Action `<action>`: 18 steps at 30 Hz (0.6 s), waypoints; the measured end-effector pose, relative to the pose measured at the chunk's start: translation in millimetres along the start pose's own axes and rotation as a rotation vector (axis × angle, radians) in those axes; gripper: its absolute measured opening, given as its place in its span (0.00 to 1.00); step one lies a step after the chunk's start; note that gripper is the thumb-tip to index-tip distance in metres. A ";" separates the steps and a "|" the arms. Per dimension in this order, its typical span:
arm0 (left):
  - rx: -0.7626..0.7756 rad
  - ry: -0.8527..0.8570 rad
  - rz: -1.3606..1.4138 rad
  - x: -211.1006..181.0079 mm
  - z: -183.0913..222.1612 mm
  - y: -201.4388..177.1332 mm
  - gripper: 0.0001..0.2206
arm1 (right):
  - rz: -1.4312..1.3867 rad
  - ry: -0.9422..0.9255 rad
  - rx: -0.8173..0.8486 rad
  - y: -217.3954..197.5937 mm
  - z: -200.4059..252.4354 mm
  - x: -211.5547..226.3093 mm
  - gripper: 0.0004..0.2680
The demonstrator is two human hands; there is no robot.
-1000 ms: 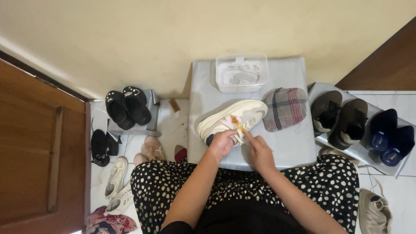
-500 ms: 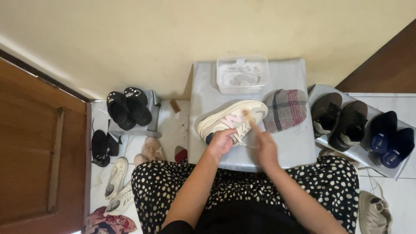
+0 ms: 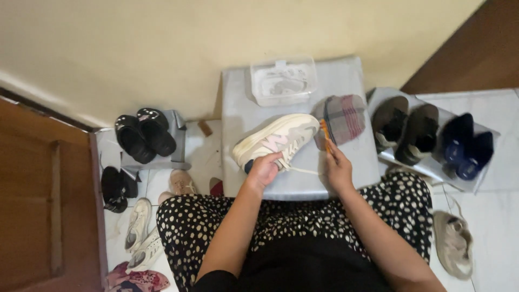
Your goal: A person is cleaning a white sneaker using a toothbrush and a cleaning solution in a container.
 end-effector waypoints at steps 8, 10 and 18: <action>0.059 -0.001 -0.148 45.3 -13.2 -51.9 0.23 | -0.198 0.017 0.045 -2.3 3.9 -21.5 0.18; 0.067 -0.008 -0.156 43.1 -14.0 -48.7 0.21 | -0.221 0.030 0.051 -2.3 0.2 -23.8 0.18; 0.088 0.010 -0.185 24.2 6.7 -21.7 0.18 | -0.175 0.007 0.080 -9.2 6.6 -27.1 0.19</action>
Point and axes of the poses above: each hand's wrist, its own z-axis away from the middle knuckle, its own y-axis out of the palm, x = y × z, the point moved 3 cm from there along -z, towards the middle knuckle, and after that the axes turned 2 degrees about x, right-handed, at the moved point
